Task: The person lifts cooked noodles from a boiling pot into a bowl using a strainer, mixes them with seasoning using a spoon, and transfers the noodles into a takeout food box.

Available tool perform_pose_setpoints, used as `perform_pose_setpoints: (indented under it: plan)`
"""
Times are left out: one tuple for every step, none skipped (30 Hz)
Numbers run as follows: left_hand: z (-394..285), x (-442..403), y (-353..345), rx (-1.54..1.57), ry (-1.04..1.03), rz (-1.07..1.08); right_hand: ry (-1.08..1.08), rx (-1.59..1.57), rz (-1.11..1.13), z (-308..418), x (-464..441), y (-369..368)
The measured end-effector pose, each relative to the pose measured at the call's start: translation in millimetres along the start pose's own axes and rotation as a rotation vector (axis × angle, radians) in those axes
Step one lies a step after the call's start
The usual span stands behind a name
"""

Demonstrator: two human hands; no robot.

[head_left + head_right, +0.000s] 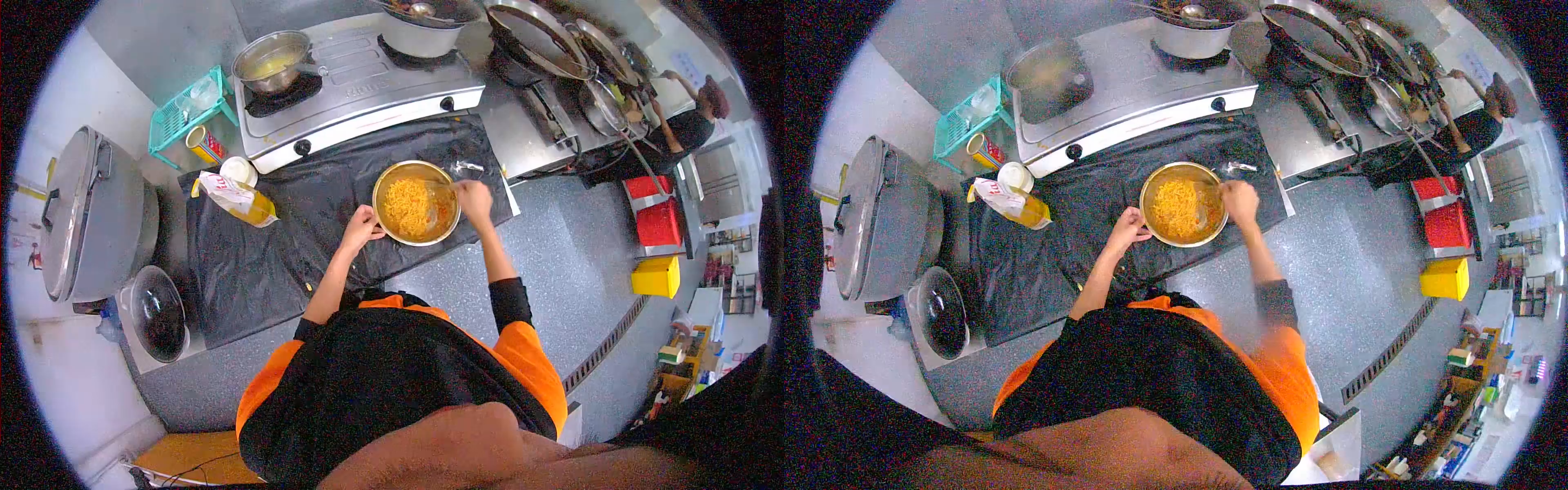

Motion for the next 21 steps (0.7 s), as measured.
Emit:
perform_pose_setpoints:
  plan:
    - [0,-1,0,0.001,-0.004,-0.002,0.035,-0.059,-0.008,7,-1,-13]
    - [3,-2,-1,0.01,0.008,-0.018,0.151,-0.09,-0.054,18,3,-17]
    - [5,-4,0,0.021,0.021,-0.036,0.27,-0.047,-0.027,26,10,-19]
    - [5,-5,0,0.023,0.019,-0.041,0.345,-0.03,0.037,30,15,-18]
    - [8,-4,1,0.029,0.009,-0.043,0.415,-0.013,0.106,32,22,-18]
    - [9,-5,1,0.033,-0.003,-0.043,0.414,-0.015,0.108,30,28,-12]
    - [10,-4,1,0.034,0.0,-0.042,0.502,0.027,0.186,25,34,1]
    - [9,-3,0,0.034,-0.015,-0.045,0.589,0.07,0.264,21,35,16]
    - [8,-1,0,0.036,-0.031,-0.048,0.589,0.07,0.265,16,33,32]
    - [6,0,-1,0.037,-0.032,-0.05,0.6,0.161,0.286,13,30,50]
    - [4,1,-2,0.024,-0.029,-0.049,0.609,0.251,0.306,10,27,59]
    - [3,2,-2,0.009,-0.025,-0.048,0.611,0.249,0.308,8,23,59]
    - [3,1,-2,0.009,-0.024,-0.048,0.584,0.339,0.244,5,15,59]
    - [3,1,-1,0.011,-0.027,-0.03,0.555,0.427,0.179,4,7,58]
    - [3,0,-1,0.011,-0.029,-0.011,0.552,0.426,0.177,6,2,52]
    - [2,0,0,0.008,-0.029,-0.009,0.571,0.398,0.081,8,-2,40]
    - [0,1,0,-0.004,-0.012,0.01,0.588,0.37,-0.016,11,-4,26]
    - [-2,1,0,-0.017,0.004,0.03,0.63,0.298,-0.104,13,-4,13]
    - [-4,2,0,-0.02,0.005,0.034,0.606,0.281,-0.071,4,-7,-13]
    - [-5,3,-1,-0.031,0.015,0.021,0.602,0.165,-0.096,12,-1,-19]
    - [-7,3,-1,-0.041,0.026,0.006,0.599,0.05,-0.12,17,7,-22]
Point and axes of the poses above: each hand's wrist, its own x-axis away from the middle knuckle, its own y-axis out of the back of the hand, z = x × y, the point moved 1 cm from there along -x, towards the middle knuckle, and after that the axes turned 1 degree about y, right-handed, at the moved point
